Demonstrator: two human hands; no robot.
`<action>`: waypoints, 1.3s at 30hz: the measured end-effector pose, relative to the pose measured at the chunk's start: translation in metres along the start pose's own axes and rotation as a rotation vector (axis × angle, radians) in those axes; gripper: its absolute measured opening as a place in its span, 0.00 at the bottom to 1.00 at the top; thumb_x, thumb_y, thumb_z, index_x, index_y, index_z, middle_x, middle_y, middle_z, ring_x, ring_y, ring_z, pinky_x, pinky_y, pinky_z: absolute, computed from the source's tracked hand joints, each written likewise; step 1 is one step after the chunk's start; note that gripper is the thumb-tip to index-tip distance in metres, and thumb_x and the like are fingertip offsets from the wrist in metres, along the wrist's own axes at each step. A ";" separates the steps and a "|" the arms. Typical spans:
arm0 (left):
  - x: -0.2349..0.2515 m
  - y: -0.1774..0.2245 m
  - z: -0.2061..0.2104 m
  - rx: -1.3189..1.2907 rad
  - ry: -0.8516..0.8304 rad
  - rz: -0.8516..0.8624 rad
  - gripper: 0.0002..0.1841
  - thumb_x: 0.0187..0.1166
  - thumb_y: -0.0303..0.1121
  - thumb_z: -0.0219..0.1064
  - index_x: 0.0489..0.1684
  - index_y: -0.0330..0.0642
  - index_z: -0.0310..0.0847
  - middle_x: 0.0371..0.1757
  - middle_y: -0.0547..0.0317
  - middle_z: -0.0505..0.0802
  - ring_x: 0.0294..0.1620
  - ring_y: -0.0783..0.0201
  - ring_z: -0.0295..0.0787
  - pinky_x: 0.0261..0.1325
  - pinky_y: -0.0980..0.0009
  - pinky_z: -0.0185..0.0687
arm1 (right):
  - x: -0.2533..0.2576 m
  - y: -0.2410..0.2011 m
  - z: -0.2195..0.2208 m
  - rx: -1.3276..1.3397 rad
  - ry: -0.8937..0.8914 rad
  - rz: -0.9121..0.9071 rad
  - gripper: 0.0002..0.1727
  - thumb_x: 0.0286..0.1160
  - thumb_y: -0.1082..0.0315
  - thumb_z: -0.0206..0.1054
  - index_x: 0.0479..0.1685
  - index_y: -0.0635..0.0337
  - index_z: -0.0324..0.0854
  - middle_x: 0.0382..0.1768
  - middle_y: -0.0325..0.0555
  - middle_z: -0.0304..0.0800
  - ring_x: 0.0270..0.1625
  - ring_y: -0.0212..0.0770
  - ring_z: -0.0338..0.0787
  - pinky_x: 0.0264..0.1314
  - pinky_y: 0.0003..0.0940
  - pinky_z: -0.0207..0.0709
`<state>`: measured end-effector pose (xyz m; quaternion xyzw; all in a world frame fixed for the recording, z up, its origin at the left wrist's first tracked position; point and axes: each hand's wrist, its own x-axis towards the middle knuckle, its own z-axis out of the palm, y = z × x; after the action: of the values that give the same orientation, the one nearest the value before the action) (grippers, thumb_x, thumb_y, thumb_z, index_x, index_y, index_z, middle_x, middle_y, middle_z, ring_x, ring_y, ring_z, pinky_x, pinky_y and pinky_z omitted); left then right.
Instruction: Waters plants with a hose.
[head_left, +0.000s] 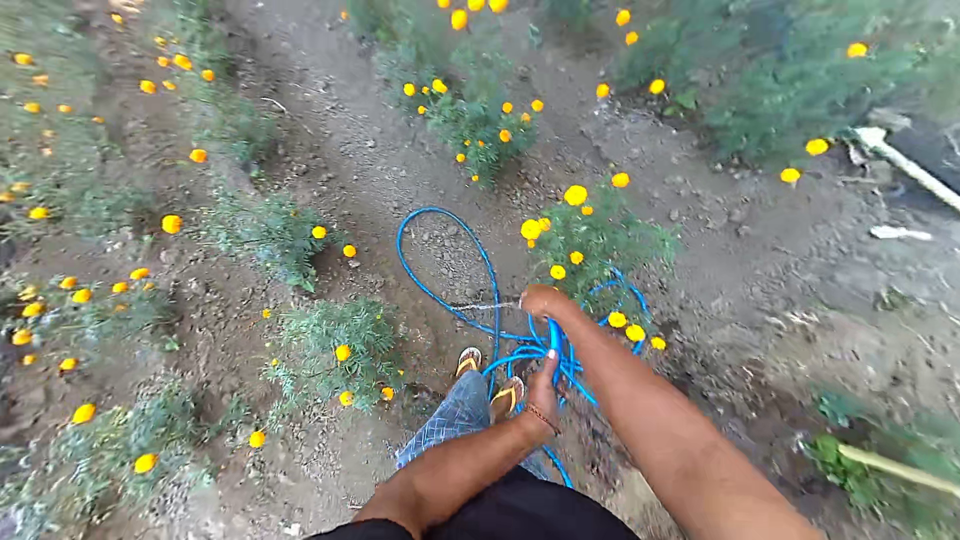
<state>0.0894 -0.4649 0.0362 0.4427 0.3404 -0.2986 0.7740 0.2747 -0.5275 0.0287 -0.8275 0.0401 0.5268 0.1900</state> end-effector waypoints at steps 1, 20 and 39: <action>0.000 0.010 0.001 -0.040 0.038 0.010 0.25 0.94 0.49 0.50 0.22 0.45 0.73 0.13 0.66 0.75 0.15 0.69 0.72 0.26 0.73 0.75 | 0.002 -0.007 -0.005 -0.027 0.007 -0.014 0.22 0.88 0.60 0.57 0.65 0.70 0.83 0.63 0.68 0.84 0.62 0.62 0.86 0.67 0.62 0.74; 0.127 0.258 -0.020 0.132 0.064 0.485 0.22 0.75 0.27 0.72 0.06 0.46 0.70 0.08 0.70 0.74 0.10 0.76 0.66 0.19 0.75 0.66 | 0.110 -0.127 -0.168 0.155 0.250 -0.294 0.37 0.83 0.61 0.69 0.89 0.61 0.63 0.65 0.68 0.86 0.62 0.61 0.90 0.71 0.57 0.78; 0.257 0.712 -0.010 0.019 0.043 0.631 0.20 0.69 0.25 0.73 0.06 0.44 0.72 0.10 0.70 0.75 0.13 0.76 0.66 0.23 0.73 0.65 | 0.163 -0.379 -0.457 0.379 0.577 -0.479 0.39 0.91 0.41 0.39 0.85 0.61 0.70 0.88 0.62 0.64 0.92 0.57 0.61 0.93 0.57 0.52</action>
<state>0.7816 -0.1918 0.1725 0.5399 0.1997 -0.0374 0.8169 0.8393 -0.3183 0.1576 -0.8775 -0.0057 0.1979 0.4368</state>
